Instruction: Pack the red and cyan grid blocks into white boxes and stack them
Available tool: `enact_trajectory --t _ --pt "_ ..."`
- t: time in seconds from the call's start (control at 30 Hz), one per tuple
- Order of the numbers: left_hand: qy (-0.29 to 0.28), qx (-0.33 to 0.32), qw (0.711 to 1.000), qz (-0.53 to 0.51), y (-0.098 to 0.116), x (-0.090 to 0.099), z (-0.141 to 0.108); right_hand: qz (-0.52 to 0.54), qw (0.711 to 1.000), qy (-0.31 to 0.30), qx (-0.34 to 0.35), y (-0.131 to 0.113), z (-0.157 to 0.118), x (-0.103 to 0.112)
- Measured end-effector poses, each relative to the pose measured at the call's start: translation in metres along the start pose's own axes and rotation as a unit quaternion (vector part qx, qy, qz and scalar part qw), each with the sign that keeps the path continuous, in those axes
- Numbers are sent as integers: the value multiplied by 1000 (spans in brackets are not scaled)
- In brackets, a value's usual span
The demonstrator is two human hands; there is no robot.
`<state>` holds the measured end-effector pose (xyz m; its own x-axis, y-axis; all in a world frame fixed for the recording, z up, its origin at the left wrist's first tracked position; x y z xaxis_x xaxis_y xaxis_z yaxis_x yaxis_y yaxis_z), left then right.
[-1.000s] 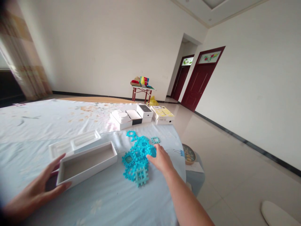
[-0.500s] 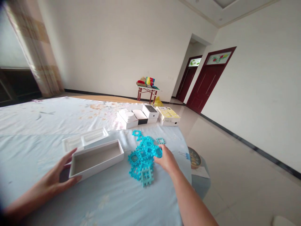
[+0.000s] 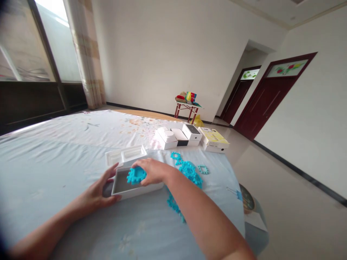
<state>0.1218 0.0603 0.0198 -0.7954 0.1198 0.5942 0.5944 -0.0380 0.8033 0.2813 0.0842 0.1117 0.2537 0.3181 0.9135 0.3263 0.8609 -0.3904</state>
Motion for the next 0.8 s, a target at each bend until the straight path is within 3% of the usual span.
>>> enact_trajectory --t 0.13,0.3,0.47,0.57,0.7,0.8 --pt "0 -9 1000 2 -1 0 0 -17 995 -97 18 9 30 -28" --pt "13 -43 999 8 -1 -1 0 16 986 -163 37 10 41 -40" --pt "20 -46 999 13 4 0 -3 85 981 -173 29 17 35 -38" --pt "17 -39 999 13 4 -1 -3 120 984 -131 3 21 25 -30" --pt "15 -36 999 14 0 -2 0 17 995 -59 -84 30 13 -22" --pt "19 -32 999 15 -3 -2 1 -63 989 -85 -101 31 14 -32"
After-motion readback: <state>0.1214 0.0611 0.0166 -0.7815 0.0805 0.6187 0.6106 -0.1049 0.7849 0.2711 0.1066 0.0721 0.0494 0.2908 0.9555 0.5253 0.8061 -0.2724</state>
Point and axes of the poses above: each hand's wrist, its own z-axis towards the middle knuckle, its own x-axis out of the back of the hand, y = z × x, the point moved 7 cm from there along z, towards the middle knuckle, and after that the axes turned 12 degrees about x, right-handed, at the moved point
